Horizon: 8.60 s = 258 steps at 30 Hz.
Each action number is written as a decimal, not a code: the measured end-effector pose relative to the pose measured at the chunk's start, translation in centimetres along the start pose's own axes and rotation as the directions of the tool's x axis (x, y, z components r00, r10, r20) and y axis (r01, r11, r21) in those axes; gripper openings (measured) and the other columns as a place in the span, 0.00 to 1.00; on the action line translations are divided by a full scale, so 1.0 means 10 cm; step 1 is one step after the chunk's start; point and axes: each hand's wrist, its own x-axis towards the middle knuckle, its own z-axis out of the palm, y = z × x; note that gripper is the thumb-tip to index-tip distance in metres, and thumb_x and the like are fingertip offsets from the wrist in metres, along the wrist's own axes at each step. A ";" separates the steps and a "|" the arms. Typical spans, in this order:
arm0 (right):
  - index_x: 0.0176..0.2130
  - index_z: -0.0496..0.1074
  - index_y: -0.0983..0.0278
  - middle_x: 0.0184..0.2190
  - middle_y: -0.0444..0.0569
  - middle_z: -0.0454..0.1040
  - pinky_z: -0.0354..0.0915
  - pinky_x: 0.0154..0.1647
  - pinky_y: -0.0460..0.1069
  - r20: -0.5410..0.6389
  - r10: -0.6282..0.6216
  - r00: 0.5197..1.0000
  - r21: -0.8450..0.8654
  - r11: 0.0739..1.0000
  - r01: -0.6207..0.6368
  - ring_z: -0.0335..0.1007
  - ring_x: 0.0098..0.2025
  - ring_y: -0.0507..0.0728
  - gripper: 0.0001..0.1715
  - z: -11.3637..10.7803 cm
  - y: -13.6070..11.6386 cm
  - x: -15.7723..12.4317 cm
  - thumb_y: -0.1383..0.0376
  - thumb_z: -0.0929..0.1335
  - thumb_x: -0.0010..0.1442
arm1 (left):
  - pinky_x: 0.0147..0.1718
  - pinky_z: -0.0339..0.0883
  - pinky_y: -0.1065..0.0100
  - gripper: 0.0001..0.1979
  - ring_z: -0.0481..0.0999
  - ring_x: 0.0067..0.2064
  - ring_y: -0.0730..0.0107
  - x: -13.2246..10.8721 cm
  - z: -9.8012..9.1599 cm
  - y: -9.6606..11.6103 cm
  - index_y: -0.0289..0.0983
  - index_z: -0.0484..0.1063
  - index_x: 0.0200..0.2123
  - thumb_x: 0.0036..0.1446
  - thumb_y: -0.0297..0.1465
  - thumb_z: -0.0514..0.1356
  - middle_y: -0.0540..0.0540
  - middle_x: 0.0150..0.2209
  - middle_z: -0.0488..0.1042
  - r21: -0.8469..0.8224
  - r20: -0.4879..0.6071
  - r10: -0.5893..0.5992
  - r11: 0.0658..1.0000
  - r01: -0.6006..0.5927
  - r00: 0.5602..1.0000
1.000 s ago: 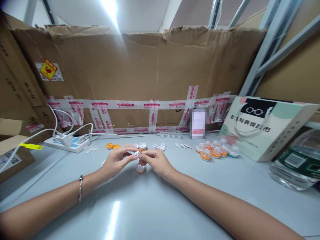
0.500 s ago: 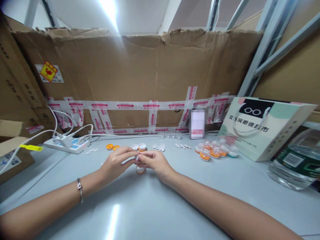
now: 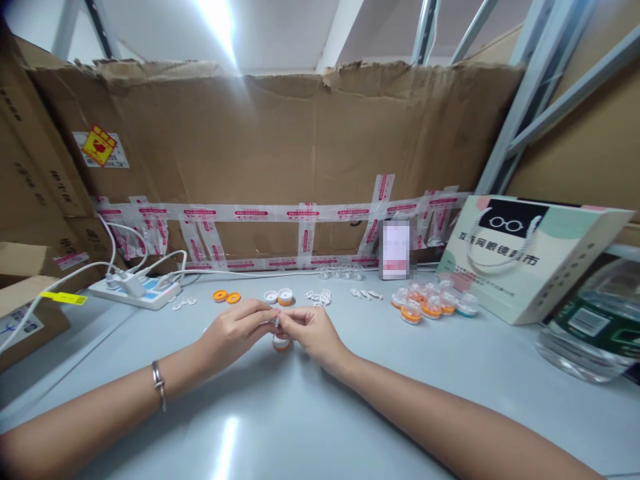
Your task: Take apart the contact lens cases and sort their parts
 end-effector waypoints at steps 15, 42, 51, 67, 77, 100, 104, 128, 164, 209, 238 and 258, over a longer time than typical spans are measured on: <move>0.27 0.76 0.68 0.19 0.44 0.73 0.68 0.32 0.49 -0.085 0.087 0.993 0.034 0.996 -0.084 0.70 0.24 0.51 0.15 0.05 -0.01 0.01 0.58 0.72 0.40 | 0.30 0.69 0.68 0.05 0.73 0.32 0.69 -0.02 0.06 0.00 0.33 0.69 0.36 0.58 0.27 0.55 0.44 0.30 0.74 -0.004 -0.026 0.021 1.000 -0.021 0.999; 0.28 0.70 0.63 0.25 0.46 0.71 0.64 0.34 0.49 0.008 -0.358 0.934 -0.482 0.817 0.317 0.68 0.28 0.53 0.16 -0.04 -0.07 -0.03 0.53 0.64 0.55 | 0.33 0.70 0.69 0.05 0.74 0.33 0.70 -0.03 0.08 0.07 0.36 0.70 0.36 0.53 0.27 0.60 0.47 0.31 0.75 -0.379 -0.133 -0.315 0.892 0.245 0.940; 0.29 0.69 0.65 0.24 0.47 0.72 0.64 0.30 0.48 -0.216 -0.192 0.957 -0.476 0.877 0.069 0.68 0.25 0.52 0.21 -0.52 0.03 0.34 0.50 0.65 0.48 | 0.37 0.72 0.67 0.08 0.74 0.38 0.70 -0.04 0.02 0.03 0.36 0.70 0.39 0.54 0.26 0.59 0.45 0.36 0.75 -0.371 -0.152 -0.278 0.905 0.206 0.948; 0.21 0.69 0.65 0.14 0.42 0.68 0.57 0.23 0.45 -0.296 -0.180 0.938 -0.775 0.619 -0.126 0.65 0.19 0.52 0.04 -1.28 0.11 0.55 0.70 0.67 0.46 | 0.38 0.72 0.68 0.11 0.73 0.43 0.68 -0.06 0.05 0.00 0.39 0.72 0.43 0.59 0.30 0.54 0.45 0.41 0.73 -0.480 0.029 -0.553 0.723 0.497 0.833; 0.23 0.67 0.65 0.11 0.40 0.65 0.55 0.19 0.45 -0.275 -0.122 0.954 -0.700 0.705 -0.112 0.60 0.14 0.49 0.08 -1.14 -0.05 0.48 0.63 0.66 0.50 | 0.37 0.68 0.68 0.10 0.72 0.39 0.69 -0.03 0.00 0.02 0.39 0.72 0.43 0.59 0.32 0.55 0.46 0.39 0.71 -0.514 0.071 -0.609 0.656 0.552 0.790; 0.32 0.72 0.64 0.31 0.47 0.76 0.66 0.39 0.50 0.050 -0.254 0.966 -0.319 0.912 0.257 0.72 0.35 0.54 0.08 -0.02 -0.14 -0.05 0.62 0.68 0.52 | 0.34 0.70 0.71 0.04 0.74 0.36 0.70 -0.02 0.05 0.11 0.38 0.75 0.32 0.52 0.32 0.61 0.49 0.33 0.74 -0.639 0.108 -0.679 0.512 0.574 0.726; 0.32 0.72 0.65 0.29 0.47 0.75 0.66 0.37 0.48 0.020 -0.292 0.956 -0.429 0.861 0.272 0.72 0.33 0.54 0.08 -0.02 -0.17 -0.08 0.62 0.68 0.52 | 0.37 0.70 0.69 0.07 0.74 0.39 0.67 -0.01 0.05 0.11 0.38 0.76 0.35 0.53 0.30 0.60 0.47 0.36 0.76 -0.632 0.126 -0.636 0.540 0.556 0.761; 0.31 0.77 0.68 0.27 0.49 0.77 0.68 0.39 0.51 0.060 -0.069 0.996 -0.192 0.978 0.079 0.73 0.32 0.55 0.20 -0.06 -0.11 -0.06 0.52 0.69 0.48 | 0.32 0.69 0.70 0.04 0.73 0.33 0.72 -0.05 0.05 0.07 0.35 0.70 0.36 0.58 0.25 0.56 0.46 0.31 0.73 -0.216 -0.059 -0.094 0.973 0.079 0.994; 0.24 0.76 0.68 0.19 0.45 0.73 0.68 0.32 0.48 -0.037 0.024 0.999 -0.087 0.996 -0.027 0.69 0.24 0.51 0.12 0.01 -0.04 -0.02 0.60 0.71 0.42 | 0.29 0.70 0.69 0.06 0.74 0.31 0.69 -0.03 0.04 0.10 0.34 0.69 0.34 0.59 0.27 0.53 0.45 0.29 0.74 -0.020 -0.013 -0.074 0.997 0.074 0.997; 0.30 0.71 0.65 0.28 0.46 0.74 0.65 0.35 0.48 0.116 -0.189 0.975 -0.387 0.895 0.220 0.70 0.31 0.53 0.14 -0.05 -0.17 -0.03 0.56 0.69 0.49 | 0.32 0.70 0.71 0.05 0.74 0.31 0.73 -0.04 0.06 0.14 0.36 0.68 0.32 0.54 0.32 0.59 0.50 0.28 0.74 -0.604 0.189 -0.606 0.548 0.578 0.772; 0.34 0.75 0.64 0.33 0.50 0.77 0.62 0.34 0.45 -0.169 -0.205 0.964 -0.976 0.173 -0.135 0.71 0.35 0.56 0.12 -1.23 -0.48 0.28 0.62 0.64 0.56 | 0.33 0.63 0.67 0.15 0.71 0.38 0.65 0.02 -0.09 0.01 0.38 0.69 0.36 0.51 0.43 0.58 0.47 0.38 0.72 -0.224 0.446 -0.532 0.712 0.665 0.720; 0.33 0.73 0.64 0.30 0.46 0.71 0.62 0.31 0.46 0.212 -0.178 0.961 -0.644 0.714 0.275 0.65 0.31 0.53 0.13 -0.25 0.05 0.10 0.61 0.72 0.46 | 0.31 0.62 0.71 0.09 0.69 0.31 0.69 -0.14 0.19 0.02 0.35 0.71 0.28 0.45 0.34 0.62 0.48 0.29 0.69 -0.259 0.496 -0.477 0.717 0.647 0.726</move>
